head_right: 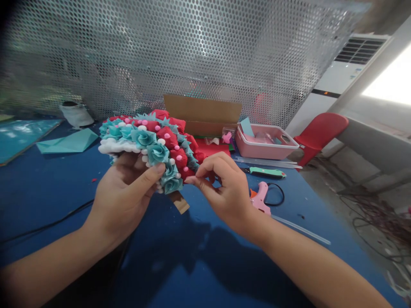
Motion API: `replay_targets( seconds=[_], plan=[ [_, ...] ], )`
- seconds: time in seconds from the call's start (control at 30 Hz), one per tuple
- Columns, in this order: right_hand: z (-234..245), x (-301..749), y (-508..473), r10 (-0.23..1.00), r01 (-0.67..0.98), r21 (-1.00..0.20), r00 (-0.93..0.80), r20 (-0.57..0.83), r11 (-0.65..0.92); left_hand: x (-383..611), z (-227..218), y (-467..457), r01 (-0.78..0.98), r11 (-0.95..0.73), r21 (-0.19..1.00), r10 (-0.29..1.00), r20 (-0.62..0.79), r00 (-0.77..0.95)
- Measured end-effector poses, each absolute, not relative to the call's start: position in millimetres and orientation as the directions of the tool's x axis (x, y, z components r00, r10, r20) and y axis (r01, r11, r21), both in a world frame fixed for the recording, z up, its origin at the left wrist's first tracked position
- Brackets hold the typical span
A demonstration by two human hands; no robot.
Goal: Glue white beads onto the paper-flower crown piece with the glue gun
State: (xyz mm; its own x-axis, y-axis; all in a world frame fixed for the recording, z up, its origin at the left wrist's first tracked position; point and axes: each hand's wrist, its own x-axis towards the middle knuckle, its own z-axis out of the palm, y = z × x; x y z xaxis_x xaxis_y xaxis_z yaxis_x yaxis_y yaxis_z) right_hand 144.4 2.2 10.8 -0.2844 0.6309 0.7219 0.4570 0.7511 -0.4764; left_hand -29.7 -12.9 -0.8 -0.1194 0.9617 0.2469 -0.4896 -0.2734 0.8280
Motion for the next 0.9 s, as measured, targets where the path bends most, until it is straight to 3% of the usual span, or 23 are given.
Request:
replay_targets(
  seconds=[0.3, 0.37, 0.43, 0.5, 0.57, 0.63, 0.77, 0.9],
  plan=[
    [15.6, 152.6, 0.9, 0.702, 0.561, -0.473, -0.307, 0.643, 0.679, -29.7, -7.8, -8.4, -0.473, -0.314, 0.823, 0.949, 0.285, -0.134],
    [20.2, 177.7, 5.1, 0.74, 0.695, -0.355, -0.385, 0.551, 0.625, -31.2, -9.4, -4.6, -0.463, -0.328, 0.823, 0.945, 0.286, -0.16],
    [20.5, 214.2, 13.4, 0.77, 0.801, -0.145, -0.483, 0.418, 0.581, -32.2, -10.9, -1.5, -0.454, -0.34, 0.823, 0.94, 0.285, -0.188],
    [14.8, 254.0, 23.1, 0.814, 0.831, -0.031, -0.535, 0.226, 0.555, -31.8, -12.7, -0.7, -0.459, -0.345, 0.819, 0.938, 0.28, -0.205],
    [4.8, 287.0, 30.2, 0.768, 0.769, -0.079, -0.638, -0.048, 0.634, -29.8, -15.0, -2.3, -0.466, -0.347, 0.814, 0.937, 0.277, -0.213],
    [-5.5, 307.9, 32.3, 0.737, 0.747, -0.19, -0.663, -0.132, 0.637, -26.9, -17.7, -5.3, -0.466, -0.358, 0.809, 0.933, 0.284, -0.223],
    [-12.7, 323.6, 28.3, 0.774, 0.732, -0.386, -0.63, -0.068, 0.562, -21.3, -22.6, -9.5, -0.462, -0.367, 0.807, 0.928, 0.287, -0.236],
    [-6.3, 335.8, 29.6, 0.881, 0.733, -0.509, -0.459, 0.117, 0.45, -18.2, -24.5, -9.8, -0.448, -0.373, 0.812, 0.924, 0.283, -0.257]
  ],
)
